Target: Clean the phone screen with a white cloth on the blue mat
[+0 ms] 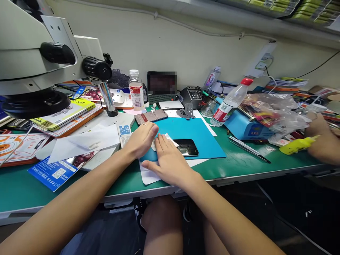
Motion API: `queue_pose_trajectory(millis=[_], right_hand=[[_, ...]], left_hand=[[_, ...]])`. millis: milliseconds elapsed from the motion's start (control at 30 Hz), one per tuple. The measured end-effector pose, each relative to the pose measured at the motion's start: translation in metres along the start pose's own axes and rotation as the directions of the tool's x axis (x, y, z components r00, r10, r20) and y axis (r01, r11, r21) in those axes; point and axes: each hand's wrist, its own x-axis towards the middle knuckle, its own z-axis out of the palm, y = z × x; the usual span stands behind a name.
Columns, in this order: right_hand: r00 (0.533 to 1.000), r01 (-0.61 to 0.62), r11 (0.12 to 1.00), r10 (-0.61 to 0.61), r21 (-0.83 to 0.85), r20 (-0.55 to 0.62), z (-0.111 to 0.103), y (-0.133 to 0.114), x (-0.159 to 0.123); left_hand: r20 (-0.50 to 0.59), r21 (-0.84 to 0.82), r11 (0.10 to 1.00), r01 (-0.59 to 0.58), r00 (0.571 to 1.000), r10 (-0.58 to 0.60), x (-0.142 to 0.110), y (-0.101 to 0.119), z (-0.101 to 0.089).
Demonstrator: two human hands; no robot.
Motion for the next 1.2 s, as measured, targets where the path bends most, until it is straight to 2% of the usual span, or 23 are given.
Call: queue_pose_trajectory(millis=[100,167,233,300,367,467,567,633,733,867,967,1033,1133,1200], right_hand=[[0.999,0.041,0.999,-0.041,-0.036,0.016,0.000,-0.003,-0.019],[0.999,0.047,0.996,-0.045,-0.079,0.024,-0.003,0.004,-0.040],[1.000,0.023,0.993,-0.022,-0.117,0.008,-0.006,0.016,-0.054],[1.000,-0.015,0.990,0.012,-0.138,-0.020,-0.008,0.027,-0.054],[0.998,-0.052,0.990,0.048,-0.133,-0.038,-0.008,0.032,-0.040],[0.997,-0.071,0.994,0.068,-0.081,-0.042,-0.005,0.027,-0.011],[1.000,-0.018,0.999,0.018,-0.040,0.001,-0.005,0.017,0.003],[0.998,0.042,0.999,-0.041,-0.029,0.038,-0.009,0.016,-0.003],[0.993,0.091,0.996,-0.089,-0.026,0.074,-0.019,0.026,-0.029],[0.998,0.024,0.997,-0.020,-0.069,0.061,-0.030,0.058,-0.053],[0.993,-0.047,0.997,0.053,-0.058,0.102,-0.035,0.076,-0.039],[0.986,-0.045,0.999,0.047,-0.016,0.158,-0.035,0.074,-0.019],[0.976,0.020,0.999,-0.029,0.044,0.214,-0.032,0.051,0.009],[0.971,0.073,0.994,-0.089,0.076,0.222,-0.029,0.030,0.015]], left_hand=[[0.034,0.015,1.000,-0.005,0.999,0.004,0.000,0.001,0.000],[0.060,0.024,1.000,-0.006,0.998,0.004,0.001,0.002,-0.001],[0.030,0.021,1.000,0.000,1.000,-0.001,0.001,0.004,-0.002],[-0.056,0.005,1.000,0.012,0.998,-0.012,0.001,0.005,-0.002],[-0.134,-0.007,1.000,0.017,0.991,-0.018,0.001,0.004,-0.003],[-0.153,-0.008,1.000,0.016,0.988,-0.017,0.000,0.004,-0.002],[-0.138,-0.008,1.000,0.025,0.990,-0.025,-0.001,0.004,-0.001],[-0.133,-0.007,1.000,0.021,0.991,-0.022,-0.002,0.005,-0.001],[-0.123,-0.008,1.000,0.003,0.992,-0.004,-0.003,0.007,0.000],[-0.105,-0.005,1.000,0.002,0.994,-0.003,-0.002,0.008,-0.001],[-0.106,-0.017,1.000,0.014,0.994,-0.016,-0.001,0.007,-0.001],[-0.126,-0.041,0.999,0.031,0.991,-0.036,-0.001,0.007,0.000],[-0.159,-0.078,0.996,0.046,0.986,-0.058,-0.001,0.007,0.001],[-0.158,-0.093,0.994,0.051,0.985,-0.065,-0.001,0.006,0.002]])
